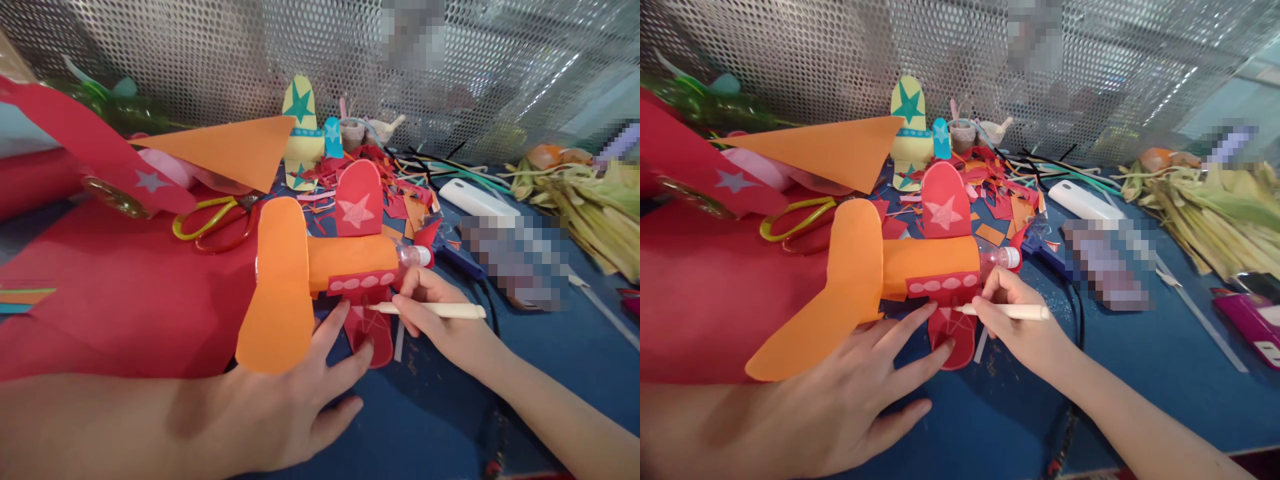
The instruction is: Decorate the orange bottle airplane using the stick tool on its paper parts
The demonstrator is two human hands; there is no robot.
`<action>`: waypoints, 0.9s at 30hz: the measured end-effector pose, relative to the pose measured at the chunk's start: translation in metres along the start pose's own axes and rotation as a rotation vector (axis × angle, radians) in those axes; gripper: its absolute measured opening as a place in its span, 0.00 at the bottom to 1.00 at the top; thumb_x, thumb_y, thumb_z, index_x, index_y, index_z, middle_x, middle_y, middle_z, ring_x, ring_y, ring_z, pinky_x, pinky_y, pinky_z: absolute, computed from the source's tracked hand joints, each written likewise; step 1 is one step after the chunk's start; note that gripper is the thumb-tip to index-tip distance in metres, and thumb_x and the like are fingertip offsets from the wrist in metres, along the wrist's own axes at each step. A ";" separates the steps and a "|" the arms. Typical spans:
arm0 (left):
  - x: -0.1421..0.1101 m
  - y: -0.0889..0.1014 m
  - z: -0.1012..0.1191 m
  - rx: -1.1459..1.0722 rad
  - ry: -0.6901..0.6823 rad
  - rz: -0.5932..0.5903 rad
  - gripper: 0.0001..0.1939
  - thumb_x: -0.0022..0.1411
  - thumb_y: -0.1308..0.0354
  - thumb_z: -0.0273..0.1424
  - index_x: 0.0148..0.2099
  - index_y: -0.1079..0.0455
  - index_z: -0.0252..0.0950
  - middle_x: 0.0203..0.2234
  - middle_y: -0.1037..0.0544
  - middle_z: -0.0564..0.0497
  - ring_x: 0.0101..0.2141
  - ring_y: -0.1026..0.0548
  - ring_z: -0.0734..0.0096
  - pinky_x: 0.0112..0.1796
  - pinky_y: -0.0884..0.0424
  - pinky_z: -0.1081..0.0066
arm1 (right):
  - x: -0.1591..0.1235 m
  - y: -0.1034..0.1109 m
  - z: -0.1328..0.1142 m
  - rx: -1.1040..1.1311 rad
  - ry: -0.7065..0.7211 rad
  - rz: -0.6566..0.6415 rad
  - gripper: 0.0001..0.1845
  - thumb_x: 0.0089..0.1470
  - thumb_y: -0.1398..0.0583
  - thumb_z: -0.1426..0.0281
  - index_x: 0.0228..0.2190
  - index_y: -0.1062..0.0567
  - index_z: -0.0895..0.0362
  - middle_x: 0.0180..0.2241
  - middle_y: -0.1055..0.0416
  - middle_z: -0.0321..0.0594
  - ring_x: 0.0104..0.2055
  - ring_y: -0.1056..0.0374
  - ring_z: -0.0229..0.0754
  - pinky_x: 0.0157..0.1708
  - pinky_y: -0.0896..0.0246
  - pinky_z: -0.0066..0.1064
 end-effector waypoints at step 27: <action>0.000 0.000 0.000 0.028 -0.014 -0.020 0.24 0.65 0.53 0.42 0.62 0.41 0.52 0.59 0.36 0.41 0.39 0.24 0.53 0.33 0.23 0.53 | -0.005 0.001 0.006 -0.088 0.012 0.012 0.11 0.56 0.44 0.68 0.24 0.40 0.53 0.17 0.42 0.26 0.18 0.47 0.32 0.18 0.52 0.24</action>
Point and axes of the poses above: each hand's wrist, its own x-axis towards the middle knuckle, its own y-axis out of the back of the hand, z = x × y, the point moved 6 cm from there along x, towards the middle knuckle
